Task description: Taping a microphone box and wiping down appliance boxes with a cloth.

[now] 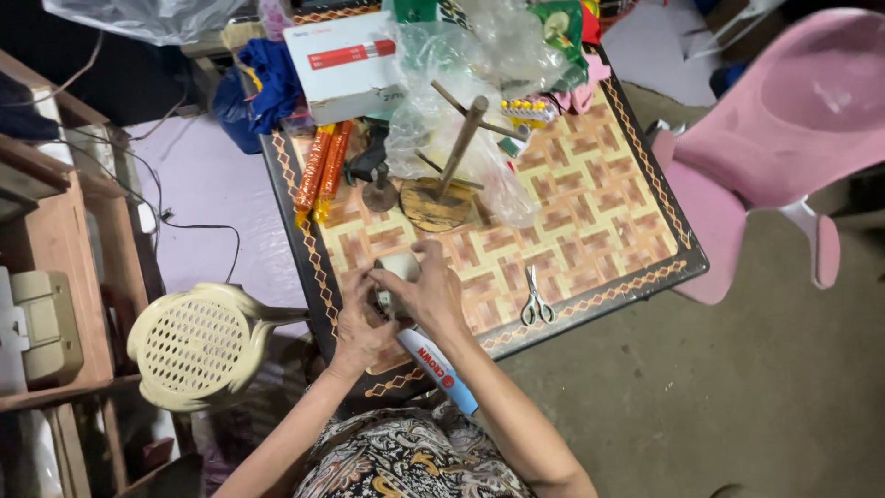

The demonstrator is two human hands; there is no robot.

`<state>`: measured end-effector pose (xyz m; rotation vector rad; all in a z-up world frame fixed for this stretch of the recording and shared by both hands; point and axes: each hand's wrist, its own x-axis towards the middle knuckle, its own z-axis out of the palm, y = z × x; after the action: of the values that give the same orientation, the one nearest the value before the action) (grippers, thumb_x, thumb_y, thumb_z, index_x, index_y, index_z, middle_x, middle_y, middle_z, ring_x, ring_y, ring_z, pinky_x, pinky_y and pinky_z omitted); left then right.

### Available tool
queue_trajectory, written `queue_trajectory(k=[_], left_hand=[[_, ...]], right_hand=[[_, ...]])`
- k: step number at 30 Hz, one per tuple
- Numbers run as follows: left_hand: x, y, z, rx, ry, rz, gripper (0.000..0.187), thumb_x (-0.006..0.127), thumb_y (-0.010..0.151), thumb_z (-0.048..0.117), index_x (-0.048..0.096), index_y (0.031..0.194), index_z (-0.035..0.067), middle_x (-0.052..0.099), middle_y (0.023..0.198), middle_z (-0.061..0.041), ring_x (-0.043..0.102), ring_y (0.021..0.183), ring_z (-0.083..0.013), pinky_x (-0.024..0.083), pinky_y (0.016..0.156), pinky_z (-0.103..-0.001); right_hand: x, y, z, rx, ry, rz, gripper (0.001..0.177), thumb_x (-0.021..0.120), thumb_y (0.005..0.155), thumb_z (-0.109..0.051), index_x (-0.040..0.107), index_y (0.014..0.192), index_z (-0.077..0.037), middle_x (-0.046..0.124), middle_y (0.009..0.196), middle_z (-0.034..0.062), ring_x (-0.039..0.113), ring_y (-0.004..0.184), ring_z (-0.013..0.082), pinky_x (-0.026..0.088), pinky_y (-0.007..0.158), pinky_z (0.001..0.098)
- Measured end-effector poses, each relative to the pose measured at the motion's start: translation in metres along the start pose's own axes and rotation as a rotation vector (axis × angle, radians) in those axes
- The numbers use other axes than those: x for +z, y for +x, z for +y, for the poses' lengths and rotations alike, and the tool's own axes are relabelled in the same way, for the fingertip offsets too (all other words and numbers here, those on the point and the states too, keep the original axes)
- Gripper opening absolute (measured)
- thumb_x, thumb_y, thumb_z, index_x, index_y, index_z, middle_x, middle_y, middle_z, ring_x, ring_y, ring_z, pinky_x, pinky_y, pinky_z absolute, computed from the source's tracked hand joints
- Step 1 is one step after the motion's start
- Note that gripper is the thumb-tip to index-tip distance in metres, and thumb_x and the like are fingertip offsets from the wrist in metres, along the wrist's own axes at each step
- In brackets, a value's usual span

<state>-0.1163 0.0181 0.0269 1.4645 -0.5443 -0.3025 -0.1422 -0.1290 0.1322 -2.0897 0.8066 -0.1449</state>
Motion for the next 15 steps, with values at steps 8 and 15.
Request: queue_trajectory(k=[8,15], left_hand=[[-0.012,0.006,-0.005,0.061,0.335,-0.133,0.058,0.086,0.070,0.012,0.063,0.122,-0.002,0.065,0.123,-0.020,0.061,0.118,-0.0313,0.050,0.097,-0.039],[-0.010,-0.019,-0.038,-0.081,0.311,-0.015,0.024,0.075,0.077,0.006,0.074,0.100,0.002,0.071,0.108,-0.017,0.069,0.101,-0.0279,0.056,0.083,-0.035]], right_hand=[[0.002,0.017,-0.019,-0.108,-0.148,-0.190,0.088,0.078,0.071,-0.067,0.054,0.127,-0.003,0.074,0.090,0.0237,0.076,0.083,0.0376,0.059,0.075,0.0477],[-0.007,0.002,-0.010,-0.204,-0.272,-0.287,0.086,0.072,0.081,-0.066,0.053,0.136,-0.003,0.076,0.102,0.0238,0.075,0.093,0.0410,0.058,0.084,0.0501]])
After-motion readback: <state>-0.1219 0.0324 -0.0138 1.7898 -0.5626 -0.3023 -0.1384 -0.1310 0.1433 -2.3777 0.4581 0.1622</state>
